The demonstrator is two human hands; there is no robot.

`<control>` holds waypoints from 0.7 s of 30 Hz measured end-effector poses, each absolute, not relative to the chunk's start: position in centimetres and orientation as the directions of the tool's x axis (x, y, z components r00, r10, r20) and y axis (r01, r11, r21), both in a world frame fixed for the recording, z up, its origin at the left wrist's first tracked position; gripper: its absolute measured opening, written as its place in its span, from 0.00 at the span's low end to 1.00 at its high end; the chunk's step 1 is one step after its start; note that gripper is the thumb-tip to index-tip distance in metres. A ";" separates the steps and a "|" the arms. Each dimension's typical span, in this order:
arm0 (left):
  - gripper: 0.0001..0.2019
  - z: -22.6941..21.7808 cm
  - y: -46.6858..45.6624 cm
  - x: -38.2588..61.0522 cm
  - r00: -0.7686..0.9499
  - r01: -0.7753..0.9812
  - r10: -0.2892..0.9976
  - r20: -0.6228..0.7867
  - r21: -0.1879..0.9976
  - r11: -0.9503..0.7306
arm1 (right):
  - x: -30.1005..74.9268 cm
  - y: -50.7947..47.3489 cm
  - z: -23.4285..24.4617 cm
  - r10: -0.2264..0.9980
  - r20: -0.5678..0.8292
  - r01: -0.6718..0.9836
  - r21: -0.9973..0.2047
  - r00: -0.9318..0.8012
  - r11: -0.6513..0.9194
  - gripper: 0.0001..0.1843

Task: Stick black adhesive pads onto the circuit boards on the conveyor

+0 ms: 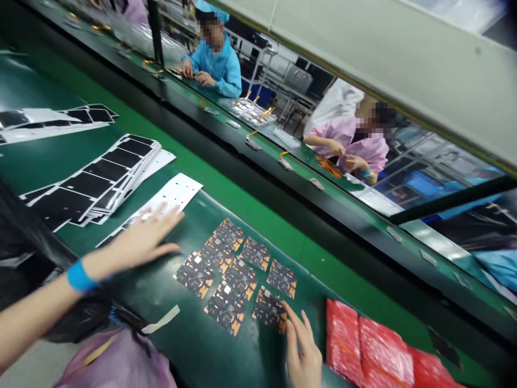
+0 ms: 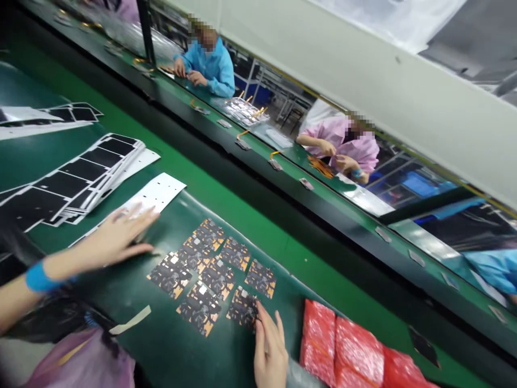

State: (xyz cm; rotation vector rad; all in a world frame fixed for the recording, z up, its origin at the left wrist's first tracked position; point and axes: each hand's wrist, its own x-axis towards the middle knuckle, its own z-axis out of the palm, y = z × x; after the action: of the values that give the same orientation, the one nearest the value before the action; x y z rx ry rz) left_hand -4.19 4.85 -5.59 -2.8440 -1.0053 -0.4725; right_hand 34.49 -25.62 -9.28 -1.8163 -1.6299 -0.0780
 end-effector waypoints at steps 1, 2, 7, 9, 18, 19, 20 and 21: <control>0.47 -5.4 7.7 -6.5 0.724 0.647 0.625 0.292 0.027 -0.762 | 34.5 -25.5 -9.2 0.850 0.484 0.896 -0.443 0.210 0.031 0.22; 0.48 -5.4 10.2 -8.6 0.729 0.652 0.638 0.247 0.034 -0.758 | 34.4 -25.2 -9.0 0.846 0.492 0.893 -0.447 0.203 0.046 0.20; 0.45 -5.5 14.8 -11.8 0.820 0.541 0.536 0.200 0.032 -0.840 | 31.3 -22.2 -7.0 0.831 0.533 0.859 -0.490 0.157 0.152 0.17; 0.44 -4.8 13.2 -10.7 0.844 0.490 0.470 0.257 -0.014 -0.872 | 29.0 -20.6 -5.9 0.824 0.545 0.846 -0.504 0.155 0.174 0.16; 0.20 4.4 1.5 -1.4 0.869 0.158 0.038 0.493 -0.205 -0.966 | 18.4 -12.6 1.6 0.684 0.688 0.874 -0.149 -0.244 0.463 0.24; 0.19 5.2 0.8 -0.7 0.851 0.144 0.010 0.524 -0.215 -0.966 | 18.3 -12.4 1.9 0.678 0.695 0.881 -0.141 -0.237 0.452 0.25; 0.19 5.8 0.3 -0.2 0.836 0.130 -0.014 0.549 -0.221 -0.967 | 18.5 -12.4 2.1 0.687 0.697 0.885 -0.168 -0.205 0.435 0.26; 0.19 6.1 0.0 0.3 0.825 0.122 -0.026 0.565 -0.223 -0.967 | 18.8 -12.6 2.1 0.702 0.694 0.880 -0.220 -0.162 0.421 0.26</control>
State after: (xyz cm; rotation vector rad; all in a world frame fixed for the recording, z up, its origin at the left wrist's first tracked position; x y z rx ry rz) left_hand 0.25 0.02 6.13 -2.7580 -0.0742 -0.8594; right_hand 18.82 -12.60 2.14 -1.3418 -1.9248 -0.3015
